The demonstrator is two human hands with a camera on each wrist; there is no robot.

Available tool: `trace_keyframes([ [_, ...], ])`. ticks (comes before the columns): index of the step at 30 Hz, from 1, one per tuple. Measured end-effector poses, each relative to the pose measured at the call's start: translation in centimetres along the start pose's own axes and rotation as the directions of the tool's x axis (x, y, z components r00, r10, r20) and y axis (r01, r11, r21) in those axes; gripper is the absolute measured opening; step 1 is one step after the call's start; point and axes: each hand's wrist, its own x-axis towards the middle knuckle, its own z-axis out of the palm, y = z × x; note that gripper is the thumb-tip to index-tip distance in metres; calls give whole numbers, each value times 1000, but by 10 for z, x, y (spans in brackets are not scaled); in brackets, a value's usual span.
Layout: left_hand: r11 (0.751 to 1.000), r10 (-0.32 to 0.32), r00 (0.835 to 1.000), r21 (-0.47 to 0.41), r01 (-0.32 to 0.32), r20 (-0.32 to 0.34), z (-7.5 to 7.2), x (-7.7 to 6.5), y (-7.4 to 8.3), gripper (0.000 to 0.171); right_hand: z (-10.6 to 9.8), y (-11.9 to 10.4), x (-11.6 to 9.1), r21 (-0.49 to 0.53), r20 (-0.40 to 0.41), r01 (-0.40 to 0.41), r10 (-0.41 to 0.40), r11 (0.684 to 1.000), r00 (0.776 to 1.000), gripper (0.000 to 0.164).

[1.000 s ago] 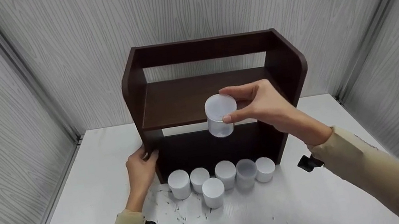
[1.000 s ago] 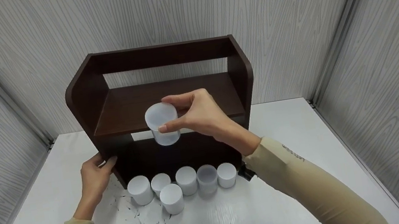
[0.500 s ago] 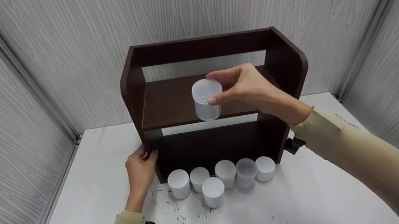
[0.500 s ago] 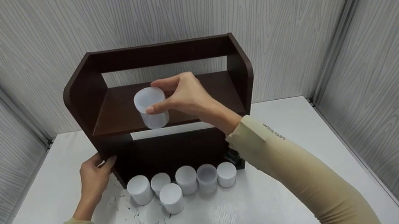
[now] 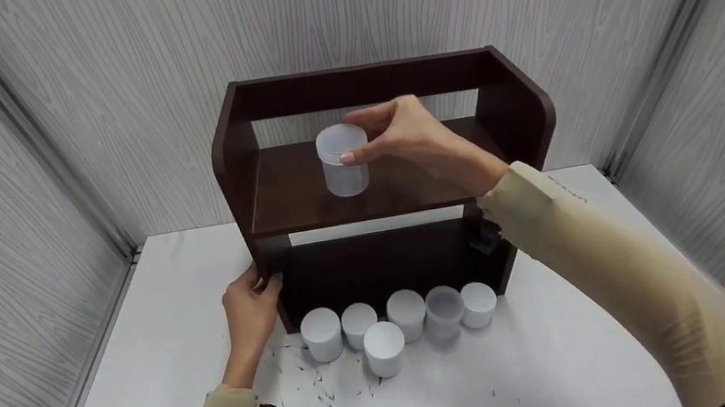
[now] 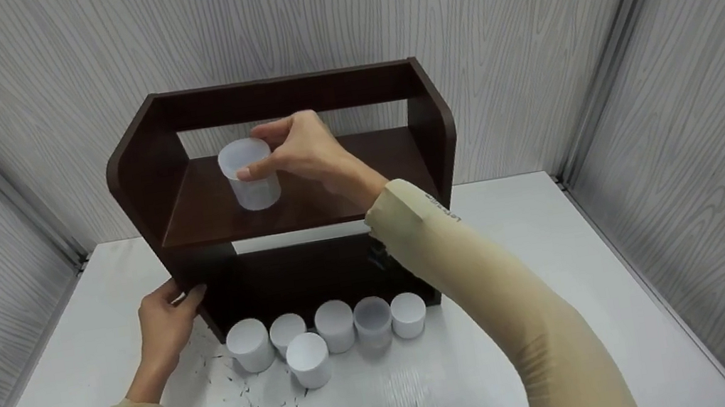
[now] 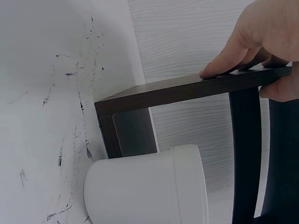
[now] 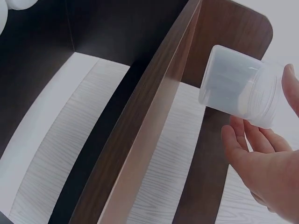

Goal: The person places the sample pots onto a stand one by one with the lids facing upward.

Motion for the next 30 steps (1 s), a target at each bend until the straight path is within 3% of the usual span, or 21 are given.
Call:
trace_keyframes([
  [18,1000,-5,1000,-9,5,-5,3,-4,3,39,10,1,48,7,-31,-53,53,999,998,64],
  [25,1000,1,1000,-1,-1,-14,4,-5,4,38,16,2,63,68,-14,-85,86,994,996,65],
  [30,1000,-8,1000,-3,8,-10,4,-7,3,35,23,2,72,29,-1,-93,93,995,996,65],
])
